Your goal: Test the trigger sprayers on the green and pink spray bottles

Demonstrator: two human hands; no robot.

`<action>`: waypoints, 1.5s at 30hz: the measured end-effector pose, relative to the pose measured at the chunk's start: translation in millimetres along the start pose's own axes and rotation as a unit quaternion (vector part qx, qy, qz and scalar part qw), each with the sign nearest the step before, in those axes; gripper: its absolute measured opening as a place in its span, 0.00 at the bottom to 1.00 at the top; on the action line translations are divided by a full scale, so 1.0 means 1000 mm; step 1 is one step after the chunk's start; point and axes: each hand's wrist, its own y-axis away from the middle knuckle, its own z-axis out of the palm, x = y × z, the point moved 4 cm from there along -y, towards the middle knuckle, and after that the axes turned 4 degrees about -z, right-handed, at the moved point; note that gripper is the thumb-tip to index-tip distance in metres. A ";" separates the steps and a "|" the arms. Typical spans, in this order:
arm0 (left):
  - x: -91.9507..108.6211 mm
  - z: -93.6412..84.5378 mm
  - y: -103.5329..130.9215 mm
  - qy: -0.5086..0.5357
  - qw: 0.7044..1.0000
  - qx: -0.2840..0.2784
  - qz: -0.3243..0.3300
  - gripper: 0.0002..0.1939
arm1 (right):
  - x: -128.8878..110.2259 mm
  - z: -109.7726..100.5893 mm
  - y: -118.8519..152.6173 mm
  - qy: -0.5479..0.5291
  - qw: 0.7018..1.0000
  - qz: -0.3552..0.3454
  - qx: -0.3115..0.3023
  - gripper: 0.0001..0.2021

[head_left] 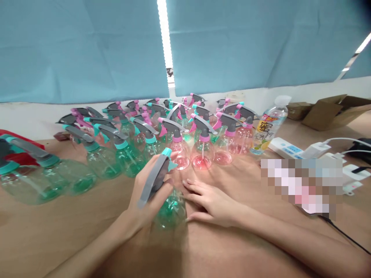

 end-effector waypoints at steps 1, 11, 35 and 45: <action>0.001 -0.001 -0.001 0.005 1.000 -0.007 0.003 0.14 | 0.002 -0.001 0.001 0.011 1.000 0.009 0.003 0.33; 0.000 -0.006 -0.015 0.069 0.993 -0.089 -0.034 0.20 | 0.006 -0.005 0.013 0.012 0.998 0.055 0.013 0.27; -0.001 -0.010 -0.015 0.019 0.998 -0.049 -0.029 0.11 | 0.012 -0.003 0.015 -0.033 0.998 0.051 0.013 0.27; -0.002 -0.005 -0.014 0.066 0.995 -0.068 -0.042 0.20 | 0.013 -0.006 0.015 -0.042 0.998 0.049 0.012 0.26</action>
